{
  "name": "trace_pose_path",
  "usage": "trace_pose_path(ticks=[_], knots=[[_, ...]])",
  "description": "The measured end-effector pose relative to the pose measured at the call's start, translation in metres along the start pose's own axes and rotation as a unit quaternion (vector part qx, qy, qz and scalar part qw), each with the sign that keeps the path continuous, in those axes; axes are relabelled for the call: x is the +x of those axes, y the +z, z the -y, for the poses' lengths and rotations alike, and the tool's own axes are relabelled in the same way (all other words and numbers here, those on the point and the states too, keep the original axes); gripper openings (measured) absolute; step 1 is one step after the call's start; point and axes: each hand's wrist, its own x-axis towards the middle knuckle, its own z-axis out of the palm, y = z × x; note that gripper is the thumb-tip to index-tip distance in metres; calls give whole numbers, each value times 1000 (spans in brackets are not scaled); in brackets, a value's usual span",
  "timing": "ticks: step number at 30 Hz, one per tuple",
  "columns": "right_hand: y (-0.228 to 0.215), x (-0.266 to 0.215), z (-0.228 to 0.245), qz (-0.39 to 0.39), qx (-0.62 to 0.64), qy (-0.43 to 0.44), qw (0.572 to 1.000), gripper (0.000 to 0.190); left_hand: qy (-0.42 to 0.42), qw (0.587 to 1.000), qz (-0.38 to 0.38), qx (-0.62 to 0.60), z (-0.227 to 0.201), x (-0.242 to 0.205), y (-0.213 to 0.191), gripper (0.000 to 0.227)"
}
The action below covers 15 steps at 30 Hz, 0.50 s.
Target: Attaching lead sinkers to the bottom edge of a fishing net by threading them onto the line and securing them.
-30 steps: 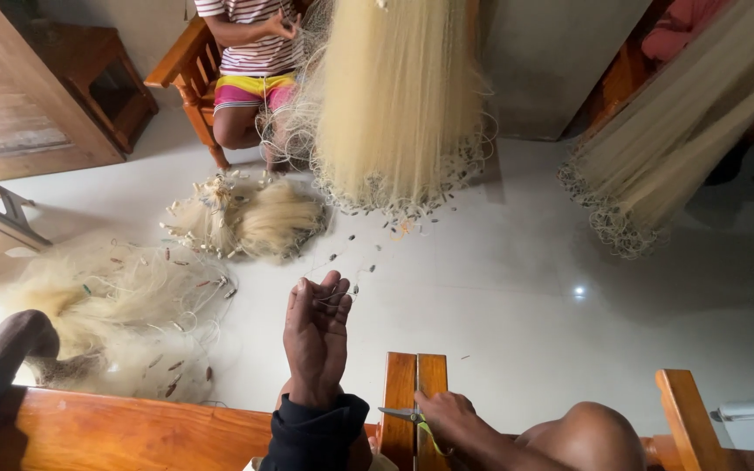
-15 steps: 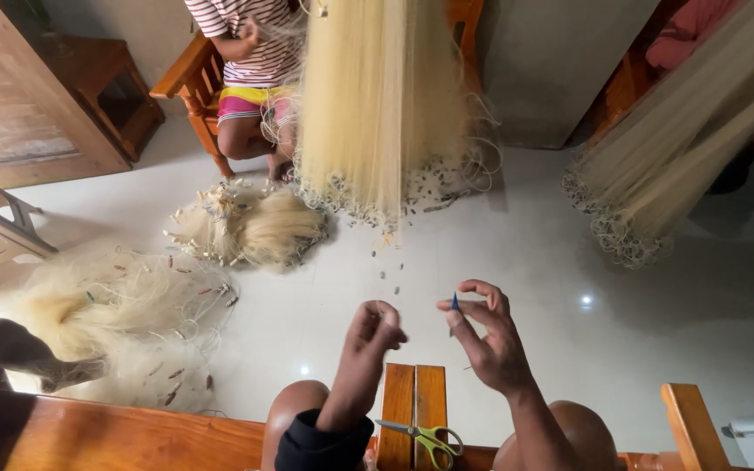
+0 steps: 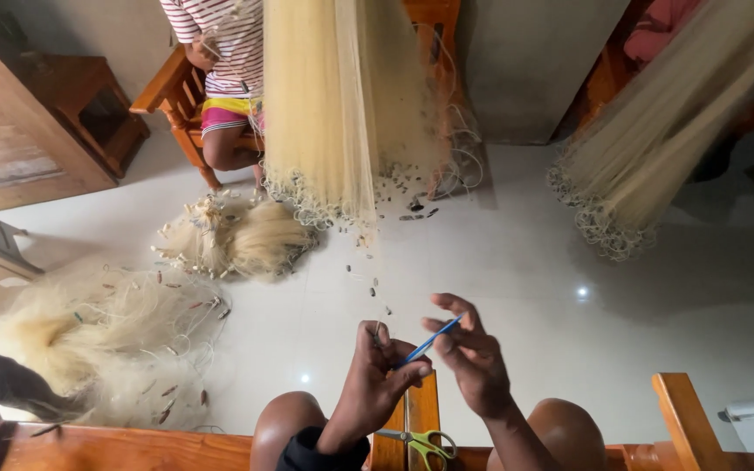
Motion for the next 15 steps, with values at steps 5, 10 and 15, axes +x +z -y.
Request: trace_pose_path(ticks=[5,10,15], knots=[[-26,4,-5,-174,75,-59,980,29,10,992,-76,100,6,3,-9,38],[-31,7,8,-283,87,-11,955,32,18,987,-156,38,11,3,-14,43],[-27,9,23,-199,182,-93,958,18,16,983,-178,-30,18,3,-14,40]])
